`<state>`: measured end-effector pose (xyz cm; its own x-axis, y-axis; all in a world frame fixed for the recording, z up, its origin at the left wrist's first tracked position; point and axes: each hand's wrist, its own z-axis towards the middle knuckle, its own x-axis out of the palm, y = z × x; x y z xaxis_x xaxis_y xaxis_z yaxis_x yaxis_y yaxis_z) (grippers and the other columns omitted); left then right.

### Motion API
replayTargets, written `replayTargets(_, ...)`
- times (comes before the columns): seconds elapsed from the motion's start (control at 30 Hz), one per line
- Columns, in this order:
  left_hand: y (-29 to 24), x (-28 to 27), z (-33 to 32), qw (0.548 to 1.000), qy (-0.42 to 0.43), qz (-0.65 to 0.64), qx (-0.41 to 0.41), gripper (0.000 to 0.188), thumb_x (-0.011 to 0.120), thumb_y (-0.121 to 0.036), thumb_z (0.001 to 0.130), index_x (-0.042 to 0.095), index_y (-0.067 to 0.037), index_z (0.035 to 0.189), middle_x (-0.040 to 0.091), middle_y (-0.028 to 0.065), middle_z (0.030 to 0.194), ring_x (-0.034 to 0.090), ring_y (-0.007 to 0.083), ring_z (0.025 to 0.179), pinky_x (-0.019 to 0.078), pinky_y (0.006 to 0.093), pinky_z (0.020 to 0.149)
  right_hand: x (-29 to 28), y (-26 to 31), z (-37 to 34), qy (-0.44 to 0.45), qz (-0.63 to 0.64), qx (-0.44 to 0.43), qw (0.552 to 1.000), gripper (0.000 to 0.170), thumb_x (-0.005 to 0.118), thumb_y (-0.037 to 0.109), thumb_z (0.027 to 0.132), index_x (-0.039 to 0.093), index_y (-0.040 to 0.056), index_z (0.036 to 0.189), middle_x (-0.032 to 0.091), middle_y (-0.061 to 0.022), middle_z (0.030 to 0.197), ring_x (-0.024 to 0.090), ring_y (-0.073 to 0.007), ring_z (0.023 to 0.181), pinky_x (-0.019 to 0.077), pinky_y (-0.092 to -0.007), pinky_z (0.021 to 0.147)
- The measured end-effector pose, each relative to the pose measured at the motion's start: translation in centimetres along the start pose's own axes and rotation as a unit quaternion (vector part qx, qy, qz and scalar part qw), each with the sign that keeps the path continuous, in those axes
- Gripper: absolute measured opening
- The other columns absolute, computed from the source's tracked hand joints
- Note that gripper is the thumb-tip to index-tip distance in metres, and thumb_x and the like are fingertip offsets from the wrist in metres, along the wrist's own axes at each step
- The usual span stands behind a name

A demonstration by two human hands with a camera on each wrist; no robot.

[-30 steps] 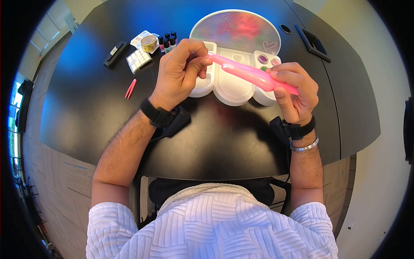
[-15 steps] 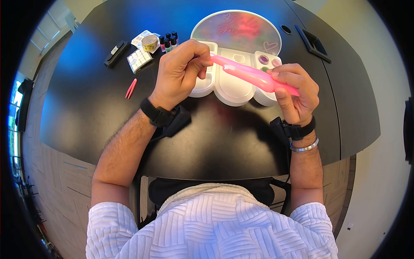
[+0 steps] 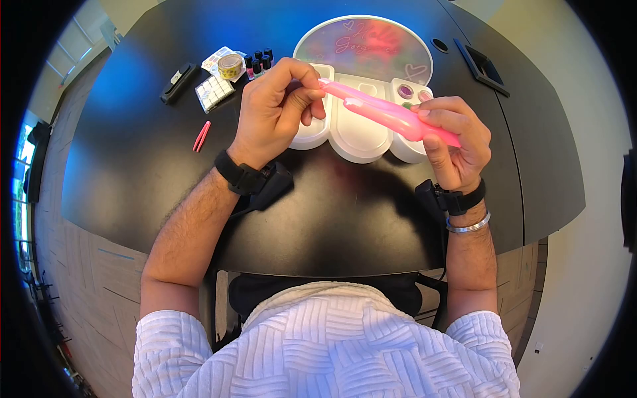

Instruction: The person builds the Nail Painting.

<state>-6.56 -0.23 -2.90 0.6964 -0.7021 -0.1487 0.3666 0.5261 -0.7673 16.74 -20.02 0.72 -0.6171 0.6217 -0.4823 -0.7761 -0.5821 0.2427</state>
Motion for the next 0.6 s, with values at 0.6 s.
replayTargets(0.6, 0.1, -0.6, 0.0, 0.993, 0.057, -0.084, -0.056, 0.009, 0.063, -0.011, 0.114, 0.058, -0.004, 0.118, 0.068, 0.005, 0.102, 0.068, 0.0094, 0.086, 0.052, 0.0236, 0.071, 0.0, 0.0, 0.1, 0.01, -0.017, -0.012, 1.0, 0.022, 0.08, 0.017, 0.098, 0.075, -0.002, 0.107, 0.077, -0.0174, 0.099, 0.076, -0.0294, 0.086, 0.0627, -0.0388, 0.083)
